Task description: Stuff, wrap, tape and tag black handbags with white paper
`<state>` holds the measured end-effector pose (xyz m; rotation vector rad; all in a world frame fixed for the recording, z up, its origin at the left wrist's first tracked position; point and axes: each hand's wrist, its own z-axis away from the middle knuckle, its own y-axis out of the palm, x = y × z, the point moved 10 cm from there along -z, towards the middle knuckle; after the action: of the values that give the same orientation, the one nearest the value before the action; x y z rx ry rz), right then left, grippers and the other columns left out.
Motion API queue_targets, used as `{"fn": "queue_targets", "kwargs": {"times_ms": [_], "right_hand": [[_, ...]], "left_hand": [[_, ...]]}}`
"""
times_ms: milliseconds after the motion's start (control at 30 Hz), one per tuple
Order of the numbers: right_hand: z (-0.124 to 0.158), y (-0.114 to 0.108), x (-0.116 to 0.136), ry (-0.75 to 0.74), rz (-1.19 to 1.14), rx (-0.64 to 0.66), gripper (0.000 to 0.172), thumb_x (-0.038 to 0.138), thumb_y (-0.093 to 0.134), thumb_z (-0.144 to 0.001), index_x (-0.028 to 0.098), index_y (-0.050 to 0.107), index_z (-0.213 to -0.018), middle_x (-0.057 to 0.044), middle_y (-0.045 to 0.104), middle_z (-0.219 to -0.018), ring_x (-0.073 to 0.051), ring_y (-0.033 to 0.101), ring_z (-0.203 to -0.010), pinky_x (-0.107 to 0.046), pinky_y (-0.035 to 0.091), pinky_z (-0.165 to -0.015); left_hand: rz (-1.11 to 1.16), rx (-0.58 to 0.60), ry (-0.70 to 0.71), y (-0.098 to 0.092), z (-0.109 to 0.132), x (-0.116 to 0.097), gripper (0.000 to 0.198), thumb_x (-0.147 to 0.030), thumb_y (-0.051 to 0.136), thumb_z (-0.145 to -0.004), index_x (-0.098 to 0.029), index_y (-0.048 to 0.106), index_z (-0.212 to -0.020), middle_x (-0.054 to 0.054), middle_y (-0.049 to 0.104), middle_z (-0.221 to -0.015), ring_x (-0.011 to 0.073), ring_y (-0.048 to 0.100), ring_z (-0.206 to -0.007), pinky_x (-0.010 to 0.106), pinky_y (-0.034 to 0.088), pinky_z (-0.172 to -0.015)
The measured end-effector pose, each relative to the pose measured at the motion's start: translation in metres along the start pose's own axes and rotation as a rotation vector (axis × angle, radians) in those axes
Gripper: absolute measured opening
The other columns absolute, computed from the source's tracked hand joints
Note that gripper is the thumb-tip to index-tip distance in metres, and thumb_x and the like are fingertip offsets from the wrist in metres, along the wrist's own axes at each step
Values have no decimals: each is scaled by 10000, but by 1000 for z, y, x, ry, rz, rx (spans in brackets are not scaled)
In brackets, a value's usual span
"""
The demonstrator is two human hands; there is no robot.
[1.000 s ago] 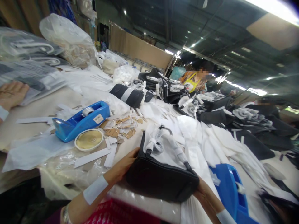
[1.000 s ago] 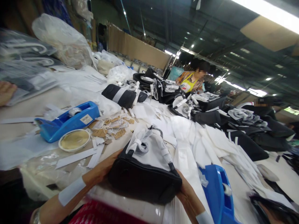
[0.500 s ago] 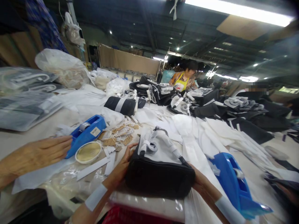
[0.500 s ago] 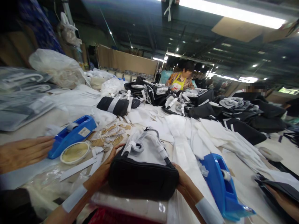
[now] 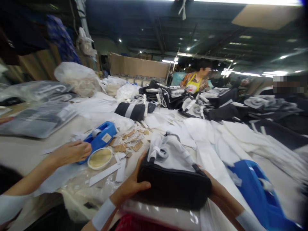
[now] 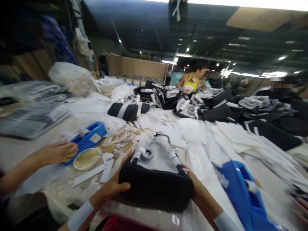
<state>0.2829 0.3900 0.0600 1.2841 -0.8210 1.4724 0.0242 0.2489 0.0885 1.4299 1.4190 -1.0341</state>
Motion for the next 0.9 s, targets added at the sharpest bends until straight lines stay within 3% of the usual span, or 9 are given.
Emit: {"fn": "queue_targets", "kwargs": {"times_ms": [133,300,400,467,533,600,733,800,900], "right_hand": [[1,6,1,17,-76,39,457,298,814,-540,145,628,-929,23,614,-686,-101,500,-580,-212,401,-556],[4,10,10,1,-18,163,451,219,729,-602,146,605,-1028,-3,645,-773,-131,577,-695,-236,448,-660],[9,-14,37,-91,205,-11,495,167,658,-600,158,573,-1087,-37,668,-881,-176,624,-776,-294,481,-722],[22,-20,82,-341,429,-156,408,167,598,-672,176,587,-1079,-58,661,-1013,-191,625,-912,-327,481,-833],[41,8,122,-585,663,-115,279,168,549,-766,191,632,-1031,-51,653,-1061,-176,607,-979,-315,461,-894],[53,55,137,-672,852,122,214,162,536,-822,192,671,-985,-40,668,-1009,-156,613,-935,-276,462,-858],[65,134,130,-675,1180,577,244,96,480,-858,156,699,-946,-58,689,-929,-152,627,-869,-247,444,-800],[65,157,123,-702,1353,724,267,51,457,-830,136,698,-905,-71,693,-875,-157,630,-827,-241,431,-758],[60,175,115,-721,1495,869,253,66,502,-783,137,698,-926,-69,699,-809,-152,628,-762,-218,411,-681]], "left_hand": [[-247,-38,-45,-8,2,8,1041,-470,723,-758,-313,43,-1531,38,28,-1620,287,25,-1482,488,27,-1198],[-380,-31,-55,-14,5,18,1016,-479,674,-789,-358,-25,-1515,24,10,-1620,305,49,-1478,547,77,-1175],[-418,-43,-44,-15,7,19,1017,-479,670,-789,-346,-29,-1515,48,39,-1619,317,81,-1473,541,148,-1167],[-417,-51,-41,-15,8,19,1026,-477,673,-786,-337,-34,-1516,59,45,-1618,320,89,-1471,537,151,-1166],[-401,-46,-44,-14,8,19,1035,-473,674,-785,-332,-44,-1516,63,39,-1618,319,70,-1472,537,134,-1167],[-371,-36,-55,-11,9,21,1036,-465,671,-791,-329,-55,-1517,63,30,-1619,317,52,-1472,533,129,-1169],[-294,-17,-64,-9,10,22,1083,-476,693,-762,-339,-70,-1519,37,-7,-1620,315,27,-1473,532,106,-1179],[-288,-45,-58,-13,11,20,1090,-502,706,-733,-347,-26,-1525,23,33,-1619,325,26,-1472,542,83,-1183],[-305,-121,-26,-22,10,12,1095,-532,785,-606,-403,177,-1508,-16,151,-1603,369,16,-1464,537,102,-1198]]}}
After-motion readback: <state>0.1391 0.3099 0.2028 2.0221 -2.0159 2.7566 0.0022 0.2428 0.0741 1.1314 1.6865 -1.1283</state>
